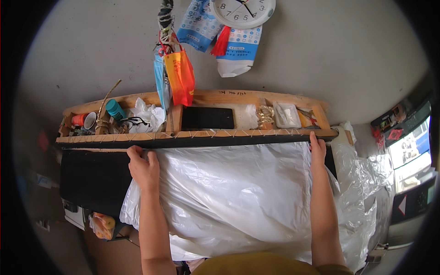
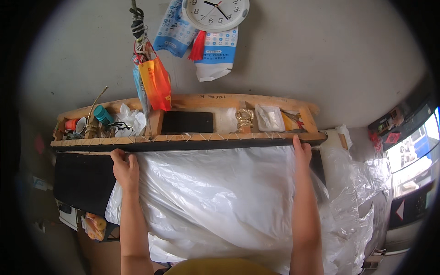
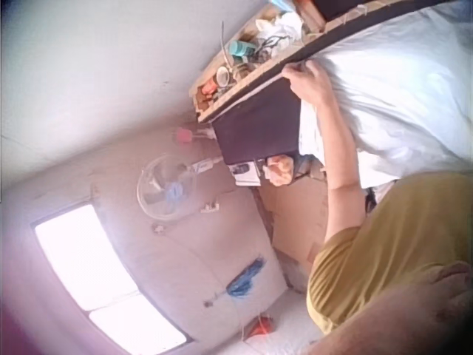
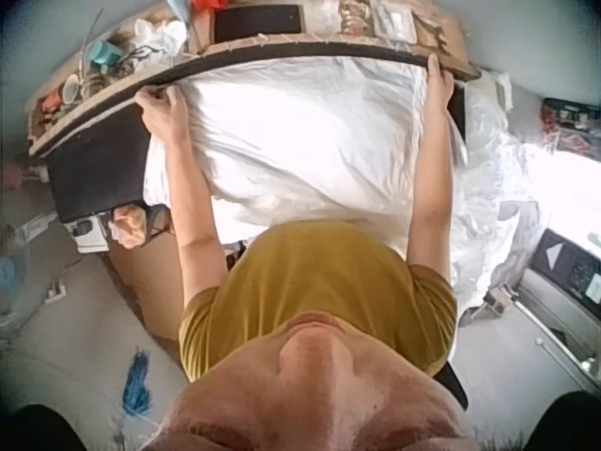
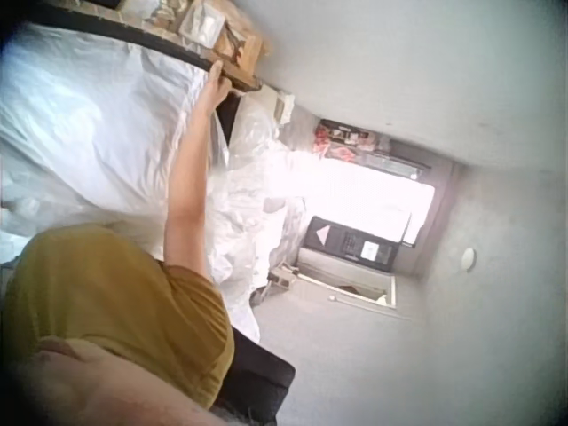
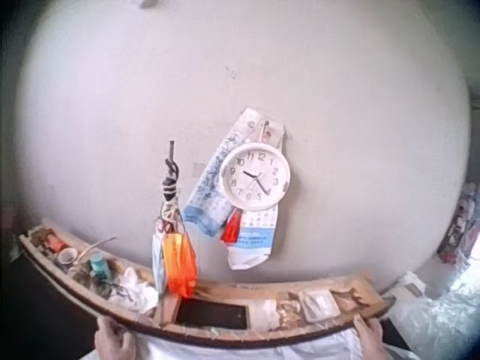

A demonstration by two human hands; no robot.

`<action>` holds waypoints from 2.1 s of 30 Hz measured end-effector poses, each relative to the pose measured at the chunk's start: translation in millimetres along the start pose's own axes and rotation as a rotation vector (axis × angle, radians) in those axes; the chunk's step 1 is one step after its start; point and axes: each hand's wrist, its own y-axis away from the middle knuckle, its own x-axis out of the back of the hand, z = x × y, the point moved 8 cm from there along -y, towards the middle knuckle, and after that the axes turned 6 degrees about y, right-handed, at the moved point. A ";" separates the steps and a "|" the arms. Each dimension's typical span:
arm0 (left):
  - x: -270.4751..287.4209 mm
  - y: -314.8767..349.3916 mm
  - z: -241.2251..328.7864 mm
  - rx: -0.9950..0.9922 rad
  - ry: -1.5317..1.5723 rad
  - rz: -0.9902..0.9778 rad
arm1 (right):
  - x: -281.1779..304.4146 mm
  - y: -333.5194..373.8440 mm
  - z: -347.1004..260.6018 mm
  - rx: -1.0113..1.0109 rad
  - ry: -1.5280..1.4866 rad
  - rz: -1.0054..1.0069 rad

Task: The person repeatedly spreads, smooths, and folds large plastic sheets by hand over a workbench.

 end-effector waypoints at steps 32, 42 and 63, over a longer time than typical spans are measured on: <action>-1.3 175.6 214.7 -0.342 0.430 -0.959 | 29.8 215.7 -80.1 0.737 0.609 -0.638; -11.0 203.9 193.7 -0.054 0.867 -0.993 | 5.4 236.5 -58.0 0.323 -0.136 -1.189; 77.2 81.6 96.0 0.463 1.276 -0.054 | 115.3 222.8 65.2 0.450 0.846 -1.247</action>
